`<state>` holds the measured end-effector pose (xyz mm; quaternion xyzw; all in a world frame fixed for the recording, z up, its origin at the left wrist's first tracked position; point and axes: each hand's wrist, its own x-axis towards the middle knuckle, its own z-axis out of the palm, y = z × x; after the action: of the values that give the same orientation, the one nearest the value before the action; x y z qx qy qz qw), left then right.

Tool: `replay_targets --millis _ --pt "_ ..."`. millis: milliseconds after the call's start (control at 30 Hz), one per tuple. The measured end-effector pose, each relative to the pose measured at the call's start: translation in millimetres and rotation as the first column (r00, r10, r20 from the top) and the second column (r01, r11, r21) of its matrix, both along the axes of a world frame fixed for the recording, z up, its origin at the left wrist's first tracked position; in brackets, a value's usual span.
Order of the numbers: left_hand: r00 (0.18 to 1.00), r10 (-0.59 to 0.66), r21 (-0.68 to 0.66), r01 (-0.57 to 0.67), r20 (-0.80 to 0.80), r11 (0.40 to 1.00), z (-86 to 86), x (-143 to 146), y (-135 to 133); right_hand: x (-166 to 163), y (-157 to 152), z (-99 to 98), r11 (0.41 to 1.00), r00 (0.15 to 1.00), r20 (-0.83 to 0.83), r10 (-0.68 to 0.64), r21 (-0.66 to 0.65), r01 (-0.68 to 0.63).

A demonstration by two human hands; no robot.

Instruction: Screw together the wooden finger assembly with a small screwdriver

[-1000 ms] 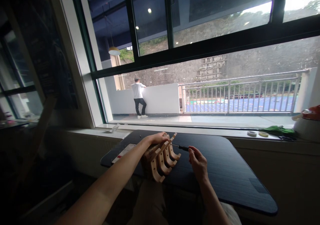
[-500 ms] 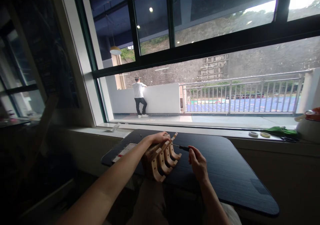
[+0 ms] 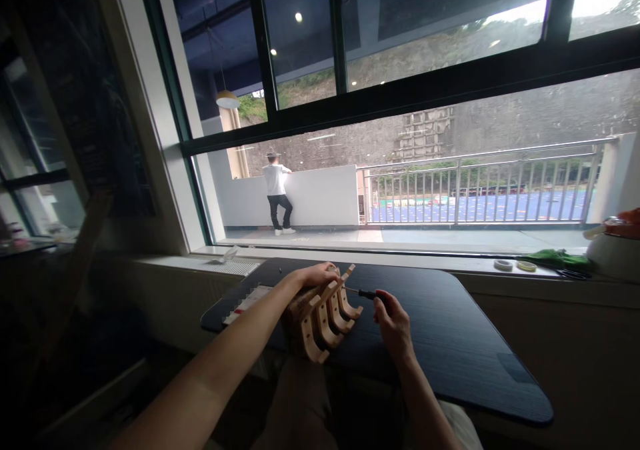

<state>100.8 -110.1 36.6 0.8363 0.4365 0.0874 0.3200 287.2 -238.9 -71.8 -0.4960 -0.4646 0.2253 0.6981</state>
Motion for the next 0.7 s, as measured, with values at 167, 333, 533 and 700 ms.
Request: replay_targets --millis 167,333,533,700 --pt "1.000 -0.001 -0.009 0.001 0.005 1.000 -3.3 -1.5 4.4 0.2 0.6 -1.3 0.998 1.000 0.002 0.006 -0.064 -0.006" --pt "1.000 -0.005 -0.004 0.005 0.014 1.000 -0.7 -3.6 1.0 -2.0 1.6 -2.8 0.999 1.000 0.018 -0.025 -0.039 0.025" --pt "1.000 -0.016 -0.022 0.016 0.025 1.000 1.0 -4.2 -0.6 0.2 4.7 -8.6 1.000 0.993 0.119 -0.022 -0.018 0.024" --pt "0.999 -0.008 -0.020 0.009 0.035 1.000 1.7 -5.6 -1.8 2.7 4.3 -6.1 0.990 0.956 0.280 -0.089 -0.082 0.116"
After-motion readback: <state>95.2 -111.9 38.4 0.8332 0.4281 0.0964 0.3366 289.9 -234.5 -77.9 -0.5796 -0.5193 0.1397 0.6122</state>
